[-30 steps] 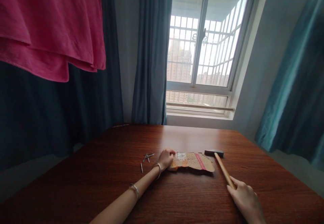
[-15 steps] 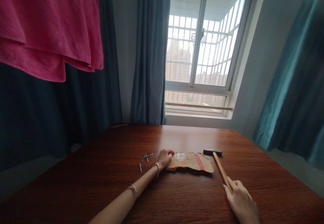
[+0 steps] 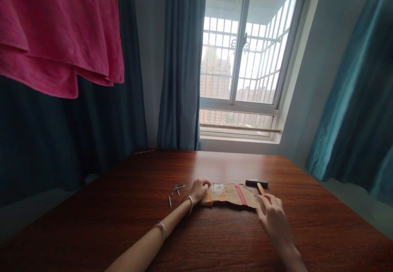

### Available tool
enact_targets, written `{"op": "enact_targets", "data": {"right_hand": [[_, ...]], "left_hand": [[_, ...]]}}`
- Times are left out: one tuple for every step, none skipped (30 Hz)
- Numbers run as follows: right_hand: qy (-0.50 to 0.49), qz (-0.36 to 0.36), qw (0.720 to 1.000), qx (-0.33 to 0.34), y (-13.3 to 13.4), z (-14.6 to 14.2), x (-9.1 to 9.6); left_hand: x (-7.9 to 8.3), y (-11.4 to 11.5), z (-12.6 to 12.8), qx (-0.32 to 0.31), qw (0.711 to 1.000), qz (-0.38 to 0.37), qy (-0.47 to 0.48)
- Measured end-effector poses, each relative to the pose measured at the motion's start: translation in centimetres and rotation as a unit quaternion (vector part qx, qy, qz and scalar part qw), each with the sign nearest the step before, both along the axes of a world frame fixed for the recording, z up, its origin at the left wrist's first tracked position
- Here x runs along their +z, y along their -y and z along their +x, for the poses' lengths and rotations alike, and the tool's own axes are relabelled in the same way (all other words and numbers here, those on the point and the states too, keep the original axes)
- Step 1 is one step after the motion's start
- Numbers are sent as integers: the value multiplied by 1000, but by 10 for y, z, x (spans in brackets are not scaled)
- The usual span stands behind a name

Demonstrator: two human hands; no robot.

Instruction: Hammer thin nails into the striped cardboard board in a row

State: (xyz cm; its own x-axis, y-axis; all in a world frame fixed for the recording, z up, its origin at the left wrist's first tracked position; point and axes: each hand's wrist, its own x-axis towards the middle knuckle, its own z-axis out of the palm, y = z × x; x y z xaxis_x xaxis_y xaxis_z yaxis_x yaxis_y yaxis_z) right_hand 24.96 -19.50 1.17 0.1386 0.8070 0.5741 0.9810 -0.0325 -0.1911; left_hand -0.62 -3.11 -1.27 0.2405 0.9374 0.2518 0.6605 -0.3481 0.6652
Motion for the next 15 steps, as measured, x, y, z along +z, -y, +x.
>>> {"op": "enact_targets", "data": {"right_hand": [[-3, -2, 999, 43, -8, -9, 7], [-2, -12, 997, 82, -16, -18, 13], [0, -20, 994, 107, -25, -26, 17], [3, -28, 992, 124, -34, -34, 20], [7, -36, 990, 138, -42, -41, 22], [10, -45, 988, 150, -51, -46, 21], [14, -55, 985, 162, -59, -51, 19], [18, -66, 982, 174, -66, -54, 17], [22, -77, 980, 184, -73, -56, 13], [25, -88, 977, 190, -79, -58, 8], [27, -98, 976, 193, -84, -59, 3], [27, -107, 975, 192, -88, -60, -2], [27, -116, 975, 188, -91, -60, -7], [26, -124, 975, 183, -94, -61, -13], [25, -132, 975, 179, -96, -61, -18]], "left_hand": [[-1, -1, 0, 3, 1000, 2, 2], [-2, -1, 0, 4, 1000, 4, 6], [-4, -3, 0, 5, 1000, 7, 11], [-5, -4, 0, 5, 1000, 10, 16], [-7, -5, 0, 4, 1000, 12, 21], [-9, -6, 0, 5, 1000, 15, 26], [-10, -7, 0, 6, 999, 18, 29], [-12, -7, 0, 8, 999, 21, 32], [-12, -8, 0, 8, 999, 23, 34], [-13, -8, 0, 7, 999, 27, 37], [-13, -8, -1, 5, 999, 30, 40], [-13, -9, -1, 3, 999, 33, 42], [-13, -9, -1, 1, 998, 36, 44], [-13, -9, -2, 0, 998, 40, 46], [-13, -8, -2, 0, 998, 43, 47]]}}
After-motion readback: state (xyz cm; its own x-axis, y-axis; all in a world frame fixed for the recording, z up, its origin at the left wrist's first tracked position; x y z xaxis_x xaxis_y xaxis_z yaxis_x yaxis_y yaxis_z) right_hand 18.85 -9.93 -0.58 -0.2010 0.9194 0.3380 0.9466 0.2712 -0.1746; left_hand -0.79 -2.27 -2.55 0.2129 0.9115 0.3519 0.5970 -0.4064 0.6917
